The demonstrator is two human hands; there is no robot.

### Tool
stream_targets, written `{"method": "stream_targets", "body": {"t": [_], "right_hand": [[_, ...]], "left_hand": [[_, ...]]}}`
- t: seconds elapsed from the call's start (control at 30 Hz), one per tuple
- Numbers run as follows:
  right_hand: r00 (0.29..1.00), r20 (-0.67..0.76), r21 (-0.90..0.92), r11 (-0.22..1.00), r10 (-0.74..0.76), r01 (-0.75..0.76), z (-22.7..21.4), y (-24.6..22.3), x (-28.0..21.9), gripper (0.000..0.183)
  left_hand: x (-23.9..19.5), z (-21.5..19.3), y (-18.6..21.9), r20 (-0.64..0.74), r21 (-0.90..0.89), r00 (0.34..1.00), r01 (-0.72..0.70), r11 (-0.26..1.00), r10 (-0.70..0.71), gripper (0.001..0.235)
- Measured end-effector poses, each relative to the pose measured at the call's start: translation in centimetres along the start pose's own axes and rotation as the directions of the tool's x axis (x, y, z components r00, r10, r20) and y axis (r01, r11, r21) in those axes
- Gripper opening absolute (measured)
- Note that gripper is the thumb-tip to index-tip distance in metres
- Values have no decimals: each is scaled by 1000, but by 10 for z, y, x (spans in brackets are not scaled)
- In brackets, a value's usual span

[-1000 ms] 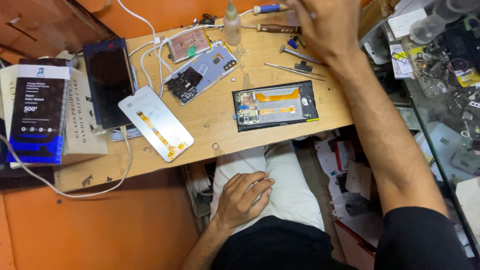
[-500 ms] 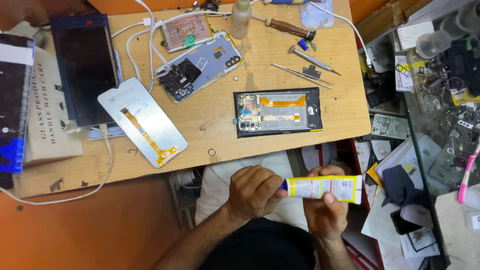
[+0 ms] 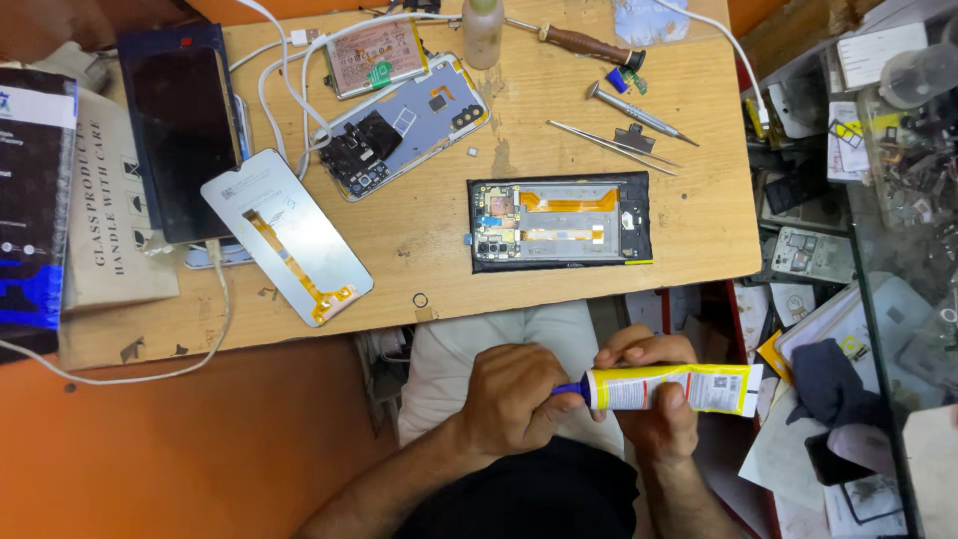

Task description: The person aligns a new LCD screen with the phone frame, then places the motherboard inside and connects the ribbon cables. They apply adhesive to the frame and install the battery, securing it with a metal plate and screws.

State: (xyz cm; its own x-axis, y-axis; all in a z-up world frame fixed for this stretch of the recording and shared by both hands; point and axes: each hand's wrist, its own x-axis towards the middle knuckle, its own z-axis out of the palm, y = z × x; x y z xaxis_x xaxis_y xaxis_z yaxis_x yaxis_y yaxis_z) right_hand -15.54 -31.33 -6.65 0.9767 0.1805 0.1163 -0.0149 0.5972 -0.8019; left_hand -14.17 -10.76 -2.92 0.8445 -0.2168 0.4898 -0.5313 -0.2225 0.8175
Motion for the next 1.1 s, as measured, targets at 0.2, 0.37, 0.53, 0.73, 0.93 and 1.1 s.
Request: {"method": "stream_targets", "body": {"t": [0.2, 0.37, 0.53, 0.73, 0.93, 1.1], "right_hand": [[999, 35, -197, 980, -4, 11, -15, -11, -11, 56], [992, 42, -313, 945, 118, -99, -21, -29, -11, 64], [984, -35, -70, 982, -177, 174, -32, -47, 49, 50], [984, 154, -485, 862, -86, 151, -4, -47, 148, 54], [981, 195, -668, 734, 18, 119, 25, -45, 174, 51], [984, 178, -710, 694, 16, 117, 25, -40, 175, 48]], "left_hand": [[0, 6, -2, -12, -6, 992, -126, 992, 126, 38], [4, -4, 2, 142, -75, 927, 361, 930, -348, 44], [24, -57, -7, -46, -57, 969, 241, 969, -243, 51], [68, -81, -32, 38, 577, 995, -96, 811, 91, 36], [64, -76, -38, 136, 653, 989, -133, 745, 58, 36], [64, -75, -42, 121, 625, 991, -114, 773, 48, 35]]}}
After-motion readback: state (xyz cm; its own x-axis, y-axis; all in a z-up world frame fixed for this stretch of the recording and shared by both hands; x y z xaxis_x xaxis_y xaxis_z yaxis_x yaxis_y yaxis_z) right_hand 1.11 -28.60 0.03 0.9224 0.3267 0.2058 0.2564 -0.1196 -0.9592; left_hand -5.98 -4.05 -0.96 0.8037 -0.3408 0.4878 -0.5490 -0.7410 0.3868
